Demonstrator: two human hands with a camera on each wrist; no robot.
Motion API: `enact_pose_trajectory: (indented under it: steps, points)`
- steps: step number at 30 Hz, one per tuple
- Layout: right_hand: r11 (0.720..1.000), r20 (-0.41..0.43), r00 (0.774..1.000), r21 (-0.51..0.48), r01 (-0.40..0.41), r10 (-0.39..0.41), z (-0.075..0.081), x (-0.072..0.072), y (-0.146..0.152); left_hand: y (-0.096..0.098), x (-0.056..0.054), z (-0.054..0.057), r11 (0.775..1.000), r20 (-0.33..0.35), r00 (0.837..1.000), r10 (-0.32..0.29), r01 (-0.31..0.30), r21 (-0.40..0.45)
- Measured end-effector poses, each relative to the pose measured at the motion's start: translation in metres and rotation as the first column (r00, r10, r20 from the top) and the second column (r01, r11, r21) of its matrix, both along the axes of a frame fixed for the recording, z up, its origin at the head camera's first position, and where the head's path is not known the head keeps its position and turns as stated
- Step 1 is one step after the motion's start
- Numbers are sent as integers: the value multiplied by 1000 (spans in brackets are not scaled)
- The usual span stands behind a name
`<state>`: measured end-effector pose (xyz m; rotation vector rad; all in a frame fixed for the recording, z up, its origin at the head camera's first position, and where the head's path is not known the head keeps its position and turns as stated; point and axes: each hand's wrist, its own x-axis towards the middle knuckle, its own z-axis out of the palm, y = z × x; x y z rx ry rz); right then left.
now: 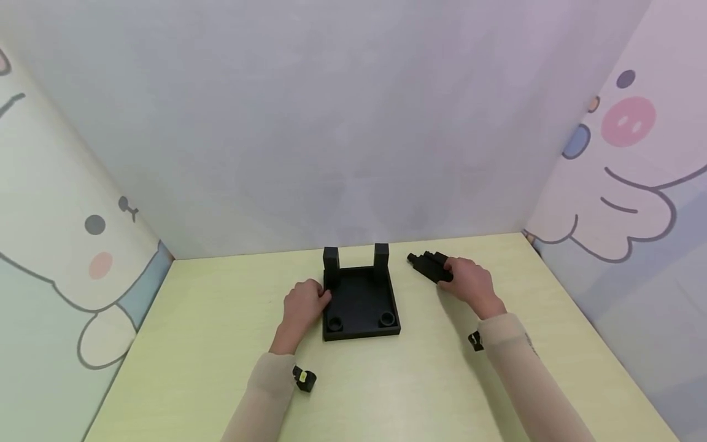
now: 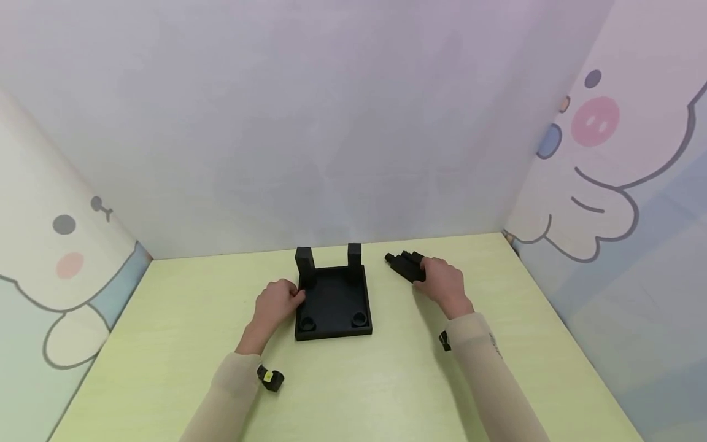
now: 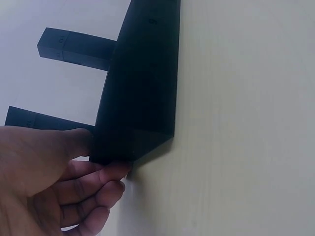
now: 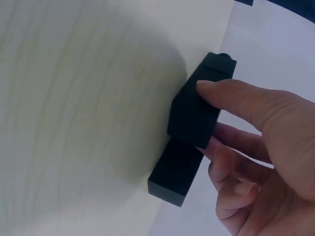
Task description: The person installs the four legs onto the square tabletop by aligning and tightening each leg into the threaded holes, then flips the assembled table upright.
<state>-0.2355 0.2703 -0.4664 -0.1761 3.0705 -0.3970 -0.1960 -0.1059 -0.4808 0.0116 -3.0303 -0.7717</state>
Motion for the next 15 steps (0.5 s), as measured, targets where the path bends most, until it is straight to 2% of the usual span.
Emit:
enact_pose_trajectory:
  steps: [4,15]
  points:
    - [1000,-12,1000,-8,-10,10,2,0,2,0,0,2,1000,-13,1000,-5,5,1]
    - [997,-163,986,-64,-31,20,20,3,-5,-1,1,0,1000,-1,1000,-8,8,0]
